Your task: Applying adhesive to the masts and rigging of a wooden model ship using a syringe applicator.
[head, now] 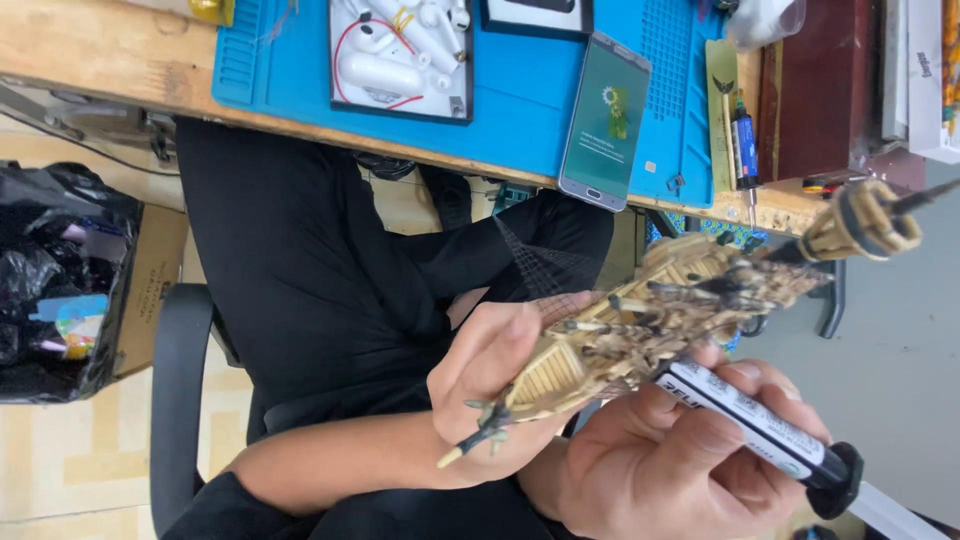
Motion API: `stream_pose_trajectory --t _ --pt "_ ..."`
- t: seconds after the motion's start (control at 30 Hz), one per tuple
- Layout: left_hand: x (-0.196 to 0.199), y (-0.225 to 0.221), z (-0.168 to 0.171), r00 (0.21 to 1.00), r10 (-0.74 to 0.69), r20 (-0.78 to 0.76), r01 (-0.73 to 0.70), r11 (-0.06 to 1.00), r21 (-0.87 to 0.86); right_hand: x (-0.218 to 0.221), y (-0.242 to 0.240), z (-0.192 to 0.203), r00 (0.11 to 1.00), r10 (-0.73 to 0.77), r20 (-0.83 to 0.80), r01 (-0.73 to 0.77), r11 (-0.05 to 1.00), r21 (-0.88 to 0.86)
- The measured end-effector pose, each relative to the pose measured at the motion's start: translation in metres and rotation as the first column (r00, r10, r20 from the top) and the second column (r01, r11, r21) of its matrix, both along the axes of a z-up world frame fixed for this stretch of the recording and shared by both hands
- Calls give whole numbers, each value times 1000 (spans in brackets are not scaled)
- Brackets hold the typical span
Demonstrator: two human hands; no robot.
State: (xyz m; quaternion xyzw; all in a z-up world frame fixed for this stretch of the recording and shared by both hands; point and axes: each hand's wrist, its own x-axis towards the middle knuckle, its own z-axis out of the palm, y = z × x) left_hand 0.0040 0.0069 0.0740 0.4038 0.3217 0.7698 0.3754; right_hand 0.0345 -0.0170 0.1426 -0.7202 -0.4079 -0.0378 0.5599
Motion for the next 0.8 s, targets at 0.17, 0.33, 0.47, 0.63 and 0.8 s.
stream_pose_trajectory --t 0.17,0.33,0.47,0.63,0.8 --pt "-3 0 -18 993 -104 59 97 989 112 0 13 -14 980 110 -164 -43 930 365" --pt "-9 -35 -66 980 -199 10 199 980 -29 0 13 -22 963 166 -211 -37 861 507" --pt "-11 -37 -72 938 101 -331 -144 984 -107 -4 8 -13 956 191 -225 -80 902 425" --pt "-7 -44 -89 950 196 -242 -244 952 -186 10 -13 -5 918 344 -198 -253 891 378" --pt "-12 -38 -73 940 185 -288 -230 965 -129 7 -22 4 839 411 -358 -275 886 372"
